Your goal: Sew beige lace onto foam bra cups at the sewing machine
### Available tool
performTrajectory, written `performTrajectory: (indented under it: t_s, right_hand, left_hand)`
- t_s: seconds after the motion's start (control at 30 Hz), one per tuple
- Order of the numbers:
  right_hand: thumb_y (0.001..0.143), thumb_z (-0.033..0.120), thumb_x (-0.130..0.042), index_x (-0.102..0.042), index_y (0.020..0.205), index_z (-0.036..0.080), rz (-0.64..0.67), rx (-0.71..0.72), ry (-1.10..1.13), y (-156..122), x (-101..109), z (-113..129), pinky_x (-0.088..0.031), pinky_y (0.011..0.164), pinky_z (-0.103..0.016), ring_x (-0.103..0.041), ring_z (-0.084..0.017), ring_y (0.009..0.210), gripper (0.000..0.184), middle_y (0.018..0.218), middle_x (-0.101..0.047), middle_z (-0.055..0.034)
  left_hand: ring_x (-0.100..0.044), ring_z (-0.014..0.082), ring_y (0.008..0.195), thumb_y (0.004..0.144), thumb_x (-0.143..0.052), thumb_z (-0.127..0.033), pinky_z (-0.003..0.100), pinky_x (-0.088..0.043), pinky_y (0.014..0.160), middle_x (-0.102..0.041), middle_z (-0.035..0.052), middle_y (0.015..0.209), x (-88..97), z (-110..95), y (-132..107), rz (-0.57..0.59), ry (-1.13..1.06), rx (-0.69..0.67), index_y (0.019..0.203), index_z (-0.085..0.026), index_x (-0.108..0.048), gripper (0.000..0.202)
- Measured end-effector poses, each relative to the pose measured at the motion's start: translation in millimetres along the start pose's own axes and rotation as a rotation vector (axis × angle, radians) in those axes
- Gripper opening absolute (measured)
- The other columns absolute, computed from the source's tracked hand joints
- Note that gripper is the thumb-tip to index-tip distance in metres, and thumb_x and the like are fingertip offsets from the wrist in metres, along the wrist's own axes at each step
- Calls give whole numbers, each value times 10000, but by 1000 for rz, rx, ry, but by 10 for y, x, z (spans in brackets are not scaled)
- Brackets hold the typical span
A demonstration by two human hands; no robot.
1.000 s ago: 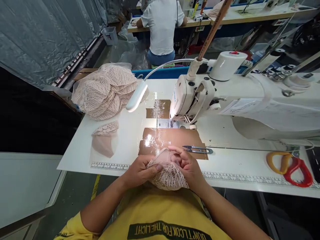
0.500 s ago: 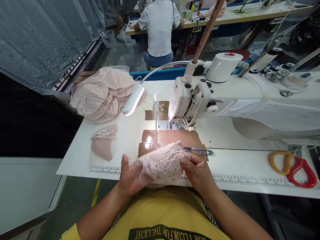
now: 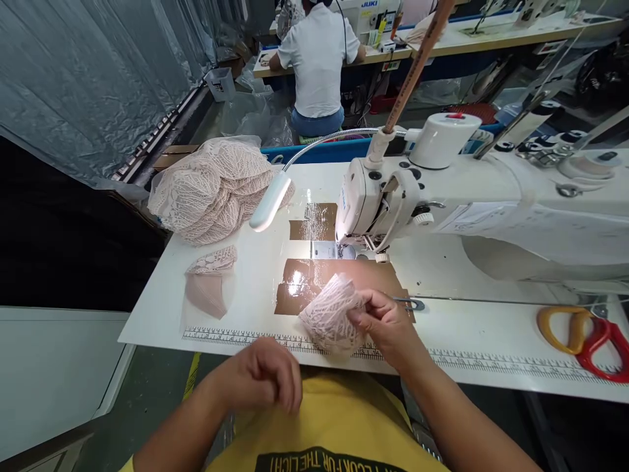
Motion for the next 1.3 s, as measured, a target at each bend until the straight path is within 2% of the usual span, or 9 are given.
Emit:
performTrajectory:
  t_s: [0.03, 0.1, 0.17, 0.37, 0.57, 0.93, 1.1, 1.2, 1.3]
  right_hand:
    - [716, 362, -753, -666, 794, 196, 100, 16, -93, -23, -59, 34, -465, 577, -237, -561, -126, 621, 203, 701, -637, -1]
    - [767, 316, -710, -675, 798, 199, 253, 86, -271, -85, -191, 93, -447, 597, -231, -564, -124, 645, 126, 726, -649, 3]
    - [808, 290, -666, -680, 813, 202, 329, 141, -393, -140, -302, 117, -439, 613, -234, -572, -128, 664, 89, 741, -661, 4]
    - [851, 308, -603, -652, 714, 194, 204, 296, -467, -147, -365, 162, -461, 661, -275, -603, -163, 736, 185, 804, -659, -35]
    - [820, 241, -615, -598, 657, 199, 98, 358, -465, -124, -375, 208, -474, 617, -266, -629, -157, 688, 169, 779, -678, -35]
    - [811, 198, -591, -580, 670, 201, 105, 367, -476, -124, -410, 206, -467, 579, -248, -632, -147, 664, 142, 762, -699, -28]
    - [824, 220, -590, -645, 794, 205, 173, 241, -544, -75, -287, 152, -466, 593, -246, -612, -138, 660, 64, 800, -702, -26]
    - [822, 307, -622, -634, 1022, 211, 200, 151, -465, -44, -200, 120, -497, 700, -276, -622, -166, 790, 222, 948, -683, -54]
    - [839, 370, -603, -641, 949, 199, 253, 134, -463, -39, -222, 118, -465, 643, -257, -578, -152, 730, 207, 852, -658, -39]
  left_hand:
    - [-630, 200, 805, 784, -689, -328, 313, -502, 760, -674, 102, 844, 98, -164, -10, -136, 155, -100, 828, -168, -699, 166]
    - [-527, 261, 1139, 672, -797, -322, 372, -408, 1001, -587, 105, 1219, 209, -385, 18, -334, 486, -167, 1182, -216, -602, 556]
    - [-471, 264, 1208, 650, -815, -303, 372, -364, 1046, -514, 91, 1323, 222, -418, 107, -366, 670, -114, 1303, -234, -495, 731]
    - [-561, 153, 787, 843, -621, -319, 246, -446, 703, -621, 34, 905, 151, -134, 209, -298, 604, 17, 1023, -159, -618, 241]
    - [-558, 150, 780, 847, -618, -330, 249, -425, 700, -627, 32, 897, 140, -202, 165, -297, 673, -13, 1034, -160, -618, 253]
    - [-499, 126, 700, 880, -560, -309, 239, -387, 650, -583, 23, 776, 159, -303, 314, -327, 750, -69, 877, -136, -606, 178]
    - [-459, 116, 660, 882, -550, -345, 227, -368, 607, -536, 17, 716, 210, -203, 368, -320, 554, -21, 801, -129, -596, 236]
    - [-413, 104, 636, 878, -552, -364, 217, -345, 582, -482, 0, 696, 233, -150, 375, -337, 474, 8, 788, -132, -565, 250]
    - [-388, 99, 636, 878, -554, -352, 212, -322, 574, -456, -9, 690, 206, -127, 397, -334, 482, 4, 770, -134, -539, 243]
Point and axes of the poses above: each hand's wrist, its own y-axis towards the middle knuckle, its own x-axis out of the back of the hand, z = x × y, the point moved 5 cm from there along y, towards the middle knuckle
